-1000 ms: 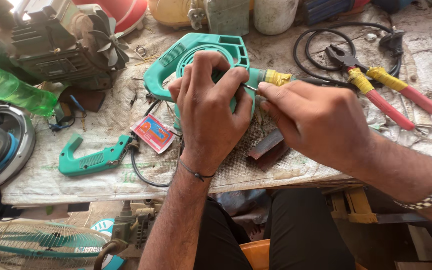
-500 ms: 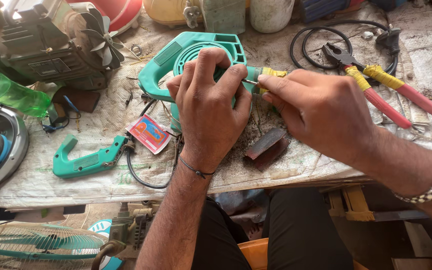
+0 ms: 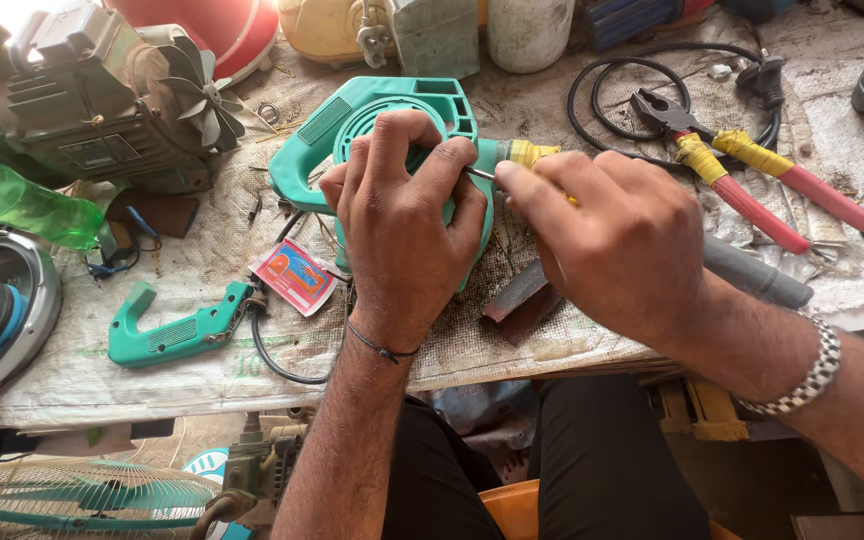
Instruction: The person repairs a teal leaf blower by manipulating internal wires and components. They use pliers to strip wire ends and a screwdriver to tighten screws on the housing, working on the device's internal wiring and casing.
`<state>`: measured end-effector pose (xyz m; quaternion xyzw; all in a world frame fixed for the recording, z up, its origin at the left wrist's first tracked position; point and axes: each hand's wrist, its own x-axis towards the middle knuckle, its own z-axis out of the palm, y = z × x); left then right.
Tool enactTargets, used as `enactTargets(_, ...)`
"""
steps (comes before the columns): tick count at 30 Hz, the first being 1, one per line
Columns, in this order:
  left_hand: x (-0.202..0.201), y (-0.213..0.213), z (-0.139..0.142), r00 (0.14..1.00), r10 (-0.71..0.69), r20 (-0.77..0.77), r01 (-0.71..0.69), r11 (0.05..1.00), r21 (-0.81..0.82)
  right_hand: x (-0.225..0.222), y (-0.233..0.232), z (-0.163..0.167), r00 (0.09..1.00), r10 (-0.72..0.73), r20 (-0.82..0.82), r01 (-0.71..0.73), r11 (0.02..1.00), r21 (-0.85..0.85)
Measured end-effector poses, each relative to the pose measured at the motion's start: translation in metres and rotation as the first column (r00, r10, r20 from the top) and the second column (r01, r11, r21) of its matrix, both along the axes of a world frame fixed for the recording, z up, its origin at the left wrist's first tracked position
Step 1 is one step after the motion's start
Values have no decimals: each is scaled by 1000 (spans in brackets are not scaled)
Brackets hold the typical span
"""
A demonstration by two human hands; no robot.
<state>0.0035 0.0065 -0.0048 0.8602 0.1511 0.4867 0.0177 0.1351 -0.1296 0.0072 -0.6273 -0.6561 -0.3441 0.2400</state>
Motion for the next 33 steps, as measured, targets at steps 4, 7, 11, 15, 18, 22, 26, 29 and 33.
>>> enactTargets(4,0,-1,-1,1000,4,6,-4,1000,4,6,2,2,955,-78,-285,0,964,-265)
enactTargets(7,1,-1,-1,1000,5,12,-5,1000,7,7,2,6,974,87,-212,-109,989,-95)
enactTargets(11,-1,-1,-1,1000,-4,9,4,1000,-16,-1,0,5,994,57,93,-63,996,67)
enactTargets(15,-2,0,0,1000,-7,1,7,1000,-1,0,1,5,977,128,-171,-128,992,8)
enactTargets(18,-2,0,0,1000,-4,-9,4,1000,28,7,4,7,890,43,-455,-133,976,-170)
enactTargets(22,-3,1,1,1000,-25,-14,25,1000,-7,8,1,6,904,106,-415,-178,974,-138)
enactTargets(26,-5,1,4,998,-67,-5,66,996,-55,-5,-4,-1,998,-60,20,59,998,18)
enactTargets(29,-8,5,14,992,-102,-74,98,994,-57,-9,-3,-4,995,-45,-93,46,999,6)
enactTargets(33,-12,32,45,947,-148,-285,179,980,86,-5,1,0,984,-4,-176,2,1000,-11)
